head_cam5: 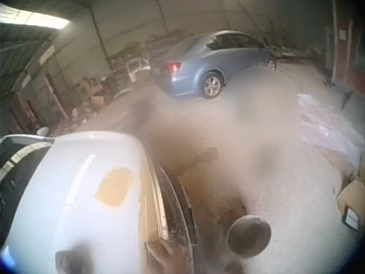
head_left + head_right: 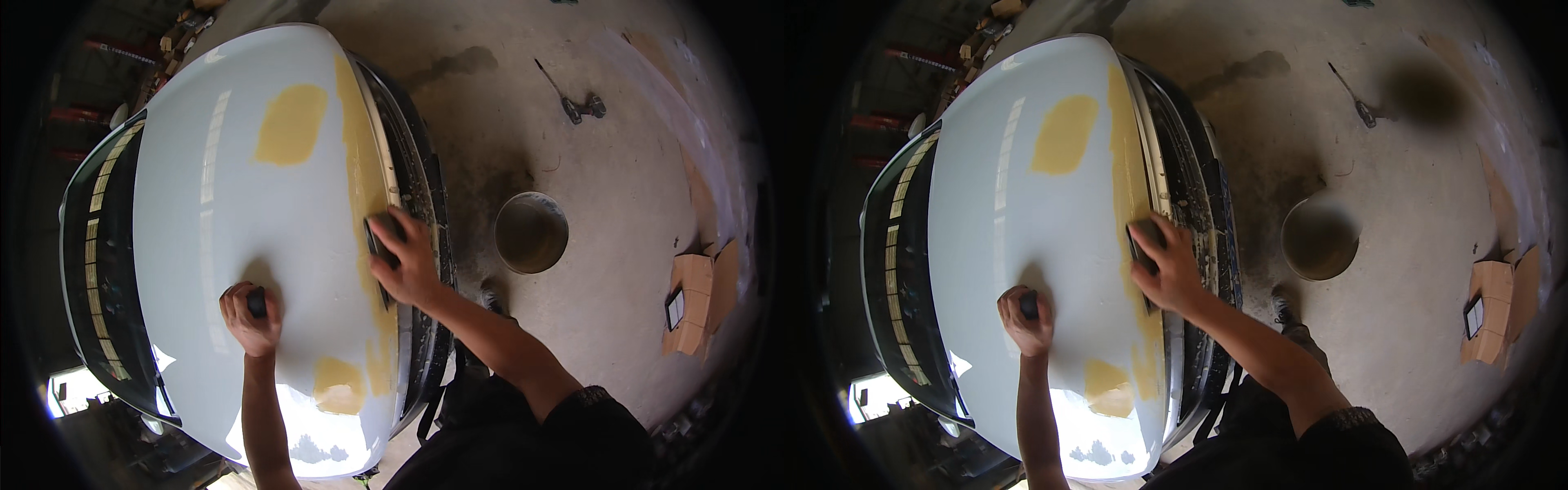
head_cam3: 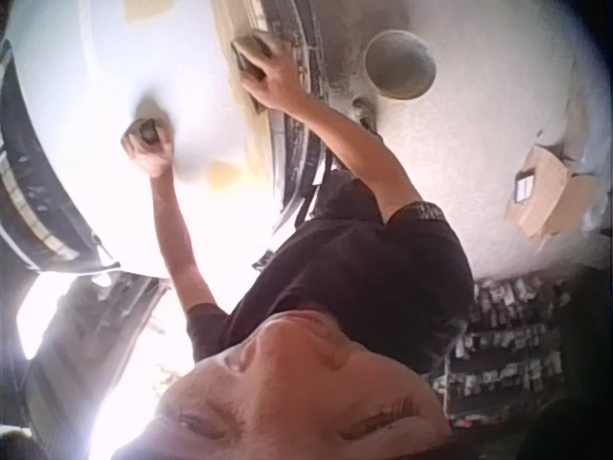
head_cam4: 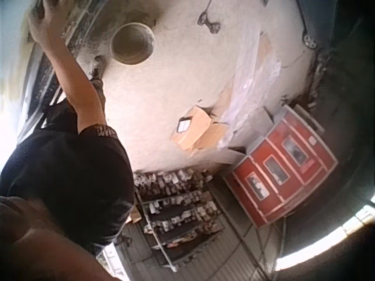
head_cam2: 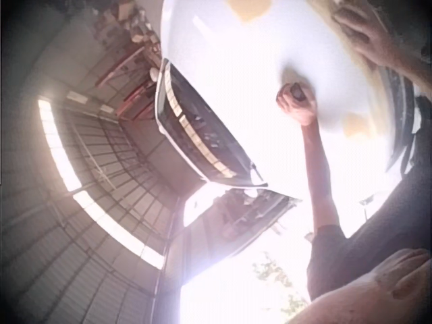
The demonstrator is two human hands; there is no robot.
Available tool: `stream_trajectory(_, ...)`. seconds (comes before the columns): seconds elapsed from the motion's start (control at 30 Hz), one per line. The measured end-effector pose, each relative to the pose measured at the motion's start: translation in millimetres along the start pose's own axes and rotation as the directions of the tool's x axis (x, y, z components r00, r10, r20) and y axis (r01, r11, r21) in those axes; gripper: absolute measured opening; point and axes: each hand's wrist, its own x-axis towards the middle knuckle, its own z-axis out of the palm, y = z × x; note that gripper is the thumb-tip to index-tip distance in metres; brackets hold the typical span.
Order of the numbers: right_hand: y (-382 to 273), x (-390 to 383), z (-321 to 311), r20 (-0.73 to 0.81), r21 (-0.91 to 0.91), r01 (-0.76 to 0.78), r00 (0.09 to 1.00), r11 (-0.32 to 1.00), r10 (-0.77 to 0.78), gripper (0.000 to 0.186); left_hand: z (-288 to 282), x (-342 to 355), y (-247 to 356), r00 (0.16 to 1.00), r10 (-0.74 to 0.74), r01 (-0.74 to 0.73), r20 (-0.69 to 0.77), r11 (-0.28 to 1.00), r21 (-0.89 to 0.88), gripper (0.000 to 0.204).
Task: The person sands the hood of a white car using a sanding block and a cloth, repeatedly dipping the block into a bucket of water. The person wipes the surface and continues sanding different areas of the hood.
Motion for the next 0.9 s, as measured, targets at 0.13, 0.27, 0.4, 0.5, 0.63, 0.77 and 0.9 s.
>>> stream_trajectory(0.13, -7.7, -29.9, -2.0, 0.006, 0.019, 0.024, 1.0, 1.0, -0.024, 0.058, 0.5, 0.4, -1.3, 1.0, -0.019, 0.019, 0.01, 1.0, -0.009, 0.018)
stream_trajectory(0.27, 82.6, 101.0, 54.7, -0.118, 0.034, -0.062, 0.991, 0.997, 0.066, 0.052, -0.2, -0.6, -2.9, 1.0, -0.015, 0.016, 0.025, 1.0, -0.016, 0.018)
stream_trajectory(0.4, 128.3, 166.3, 83.2, -0.087, -0.012, -0.17, 0.982, 0.985, 0.168, 0.05, -0.1, 0.2, -2.4, 1.0, 0.003, -0.003, 0.008, 1.0, 0.0, 0.018)
stream_trajectory(0.5, 87.1, 79.7, 59.0, -0.18, -0.094, 0.028, 0.983, 0.995, -0.045, 0.053, -0.1, 1.1, -1.4, 1.0, 0.014, -0.014, -0.003, 1.0, 0.016, 0.017)
stream_trajectory(0.63, 14.0, -82.9, 9.8, 0.026, -0.064, 0.005, 1.0, 0.998, -0.004, 0.061, -0.6, -0.4, -2.0, 1.0, -0.004, 0.004, 0.016, 1.0, 0.012, 0.018)
stream_trajectory(0.77, 17.8, -68.8, 12.6, 0.054, -0.052, 0.006, 0.999, 0.999, -0.003, 0.059, -0.1, -1.9, -3.5, 0.999, -0.033, 0.033, 0.026, 0.999, 0.022, 0.018)
stream_trajectory(0.9, 58.7, 94.0, 48.5, -0.012, -0.214, -0.131, 0.991, 0.968, 0.132, 0.053, 0.5, -0.2, -1.9, 1.0, -0.013, 0.013, 0.014, 1.0, 0.019, 0.019)
